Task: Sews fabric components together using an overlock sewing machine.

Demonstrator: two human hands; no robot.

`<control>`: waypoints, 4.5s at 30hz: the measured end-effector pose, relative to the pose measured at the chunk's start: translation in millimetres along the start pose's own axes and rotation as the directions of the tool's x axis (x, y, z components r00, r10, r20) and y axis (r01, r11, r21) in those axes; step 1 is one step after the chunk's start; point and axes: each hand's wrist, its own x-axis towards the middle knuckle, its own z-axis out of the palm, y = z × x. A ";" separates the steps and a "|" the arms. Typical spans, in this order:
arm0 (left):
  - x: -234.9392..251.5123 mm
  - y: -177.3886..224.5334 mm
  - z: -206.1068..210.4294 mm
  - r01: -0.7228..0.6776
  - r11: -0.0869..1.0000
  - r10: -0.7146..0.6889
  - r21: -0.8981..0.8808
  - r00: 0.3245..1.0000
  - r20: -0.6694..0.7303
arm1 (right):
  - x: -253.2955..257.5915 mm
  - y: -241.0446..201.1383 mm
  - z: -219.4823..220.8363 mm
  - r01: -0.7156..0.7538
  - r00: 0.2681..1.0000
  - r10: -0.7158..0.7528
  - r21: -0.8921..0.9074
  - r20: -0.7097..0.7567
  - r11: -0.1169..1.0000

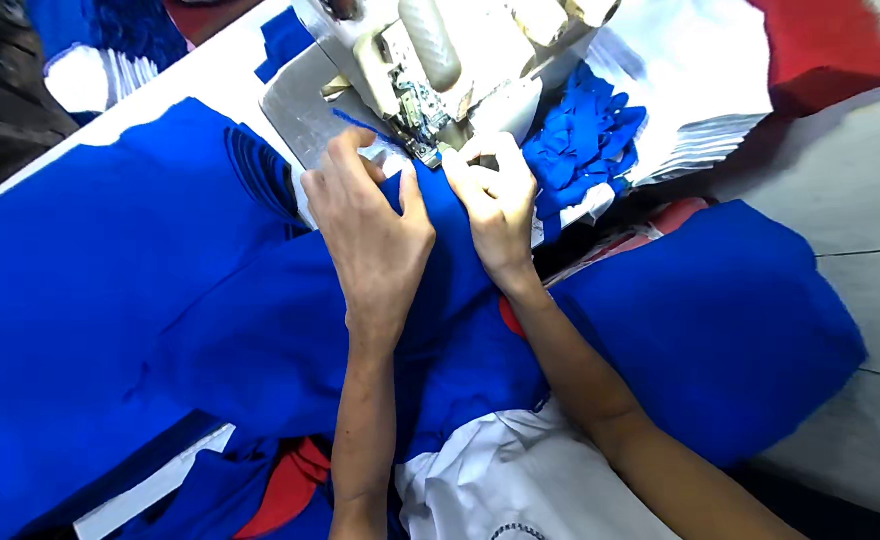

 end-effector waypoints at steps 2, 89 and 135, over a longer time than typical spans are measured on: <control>-6.1 -16.4 -15.1 0.004 1.000 -0.004 0.027 1.000 -0.024 | -6.5 -2.5 -8.9 -0.032 0.998 0.033 -0.007 0.044 0.999; -174.8 -110.9 -103.2 0.343 0.935 -0.341 -0.086 0.939 0.037 | -66.5 26.8 -107.3 0.207 0.903 -0.029 -0.375 0.429 0.903; -169.1 -80.7 -91.7 0.466 0.761 -0.535 -0.451 0.845 -0.029 | -84.9 54.6 -108.1 0.040 0.980 0.008 -0.234 0.199 0.971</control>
